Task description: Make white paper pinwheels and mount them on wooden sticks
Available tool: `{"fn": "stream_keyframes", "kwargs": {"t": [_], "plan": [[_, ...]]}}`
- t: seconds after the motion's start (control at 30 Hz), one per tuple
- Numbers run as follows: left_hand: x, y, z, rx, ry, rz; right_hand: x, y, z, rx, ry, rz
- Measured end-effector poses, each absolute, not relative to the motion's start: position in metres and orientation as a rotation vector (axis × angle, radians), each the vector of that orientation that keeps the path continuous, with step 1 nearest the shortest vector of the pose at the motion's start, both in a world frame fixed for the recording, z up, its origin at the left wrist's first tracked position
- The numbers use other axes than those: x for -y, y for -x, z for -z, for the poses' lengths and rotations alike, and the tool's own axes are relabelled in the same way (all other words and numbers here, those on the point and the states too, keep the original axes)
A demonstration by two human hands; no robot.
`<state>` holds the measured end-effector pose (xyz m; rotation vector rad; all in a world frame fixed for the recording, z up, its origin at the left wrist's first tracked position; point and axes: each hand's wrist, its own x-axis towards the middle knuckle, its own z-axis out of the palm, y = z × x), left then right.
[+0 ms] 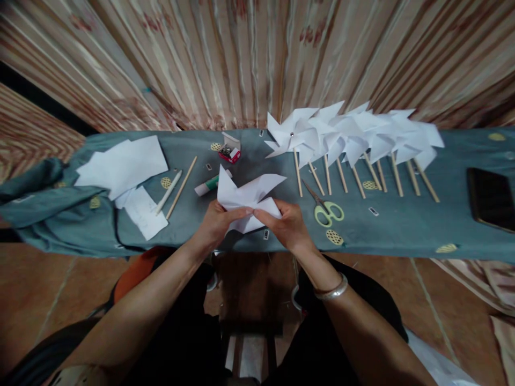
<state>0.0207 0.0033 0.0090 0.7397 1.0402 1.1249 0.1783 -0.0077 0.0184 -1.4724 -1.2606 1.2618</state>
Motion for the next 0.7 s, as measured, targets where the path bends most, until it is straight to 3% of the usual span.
{"fn": "stream_keyframes", "kwargs": {"t": [0.7], "plan": [[-0.0034,-0.0124,-0.0182,-1.004,-0.693,-1.133,0.0028,-0.1707,-0.0211,1.304,1.437,-1.262]]}}
